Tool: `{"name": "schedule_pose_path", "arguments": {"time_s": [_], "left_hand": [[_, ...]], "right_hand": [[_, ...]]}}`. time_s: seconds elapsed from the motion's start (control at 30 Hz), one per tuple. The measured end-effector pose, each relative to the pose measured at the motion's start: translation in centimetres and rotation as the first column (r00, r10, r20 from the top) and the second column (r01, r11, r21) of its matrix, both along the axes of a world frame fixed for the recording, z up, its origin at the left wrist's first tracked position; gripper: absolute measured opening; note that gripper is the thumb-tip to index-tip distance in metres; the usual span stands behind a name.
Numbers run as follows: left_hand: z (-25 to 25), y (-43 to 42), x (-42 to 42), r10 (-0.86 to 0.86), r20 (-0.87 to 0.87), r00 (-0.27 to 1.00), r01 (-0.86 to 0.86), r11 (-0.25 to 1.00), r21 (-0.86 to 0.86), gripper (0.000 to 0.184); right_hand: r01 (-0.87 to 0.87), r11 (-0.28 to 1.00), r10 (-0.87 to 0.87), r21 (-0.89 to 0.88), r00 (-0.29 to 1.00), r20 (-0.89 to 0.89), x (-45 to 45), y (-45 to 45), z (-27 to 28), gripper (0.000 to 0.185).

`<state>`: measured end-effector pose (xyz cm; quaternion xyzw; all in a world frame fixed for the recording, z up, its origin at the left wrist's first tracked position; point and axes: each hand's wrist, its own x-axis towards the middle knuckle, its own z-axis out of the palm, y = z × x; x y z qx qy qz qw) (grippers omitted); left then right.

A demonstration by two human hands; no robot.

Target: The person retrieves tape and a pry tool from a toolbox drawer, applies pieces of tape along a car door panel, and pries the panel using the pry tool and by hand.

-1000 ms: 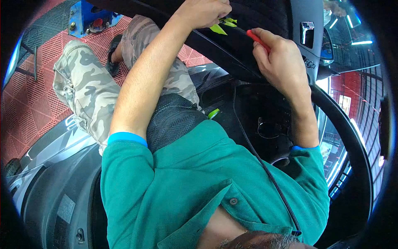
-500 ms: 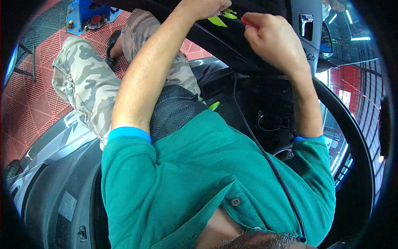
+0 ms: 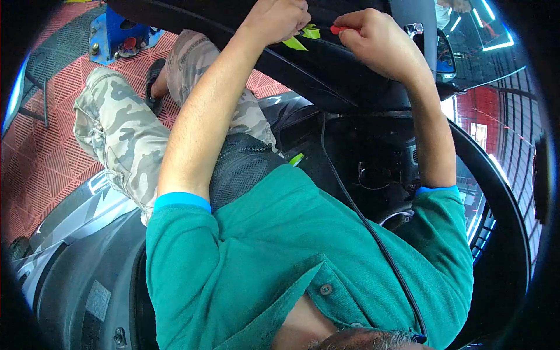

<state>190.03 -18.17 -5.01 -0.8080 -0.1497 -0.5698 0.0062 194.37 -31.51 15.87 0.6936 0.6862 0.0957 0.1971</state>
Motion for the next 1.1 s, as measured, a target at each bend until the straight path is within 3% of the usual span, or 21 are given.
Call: {"name": "schedule_pose_path", "arguments": {"time_s": [0.07,0.1,0.33,0.57,0.77,0.87,0.97,1.1], "left_hand": [[0.2,-0.1,-0.2,-0.022,-0.010,1.000,0.022,1.000,-0.013,0.016],[0.2,-0.1,-0.3,-0.025,-0.020,1.000,0.024,1.000,-0.016,0.016],[-0.2,-0.1,0.0,0.024,-0.005,1.000,-0.024,1.000,-0.001,0.016],[-0.2,0.1,0.2,0.064,-0.055,0.996,-0.062,0.998,0.027,0.017],[-0.2,0.1,0.1,0.065,-0.048,0.997,-0.064,0.998,0.021,0.018],[-0.3,0.0,0.3,0.057,-0.066,0.996,-0.055,0.998,0.020,0.018],[-0.2,-0.2,0.1,0.045,-0.082,0.996,-0.044,0.999,0.016,0.019],[-0.1,-0.4,-0.1,0.087,-0.099,0.991,-0.084,0.996,0.030,0.018]], "right_hand": [[-0.032,0.999,0.032,-0.019,0.999,0.017,0.4,0.0,0.2,0.036],[0.040,0.999,-0.041,-0.015,0.996,-0.077,-2.1,0.1,1.1,0.026],[0.043,0.998,-0.047,-0.050,0.994,-0.101,-2.2,0.4,1.7,0.028],[0.187,0.980,-0.189,-0.073,0.982,-0.028,-3.7,0.6,2.1,0.030],[0.074,0.997,-0.076,-0.034,0.995,-0.066,-2.1,0.8,2.0,0.030],[0.152,0.987,-0.154,-0.048,0.987,-0.045,-2.5,0.8,2.3,0.029],[0.086,0.993,-0.090,-0.086,0.995,-0.043,-2.3,0.8,2.3,0.029],[0.138,0.986,-0.136,-0.096,0.990,0.023,-4.3,0.0,2.0,0.029]]}}
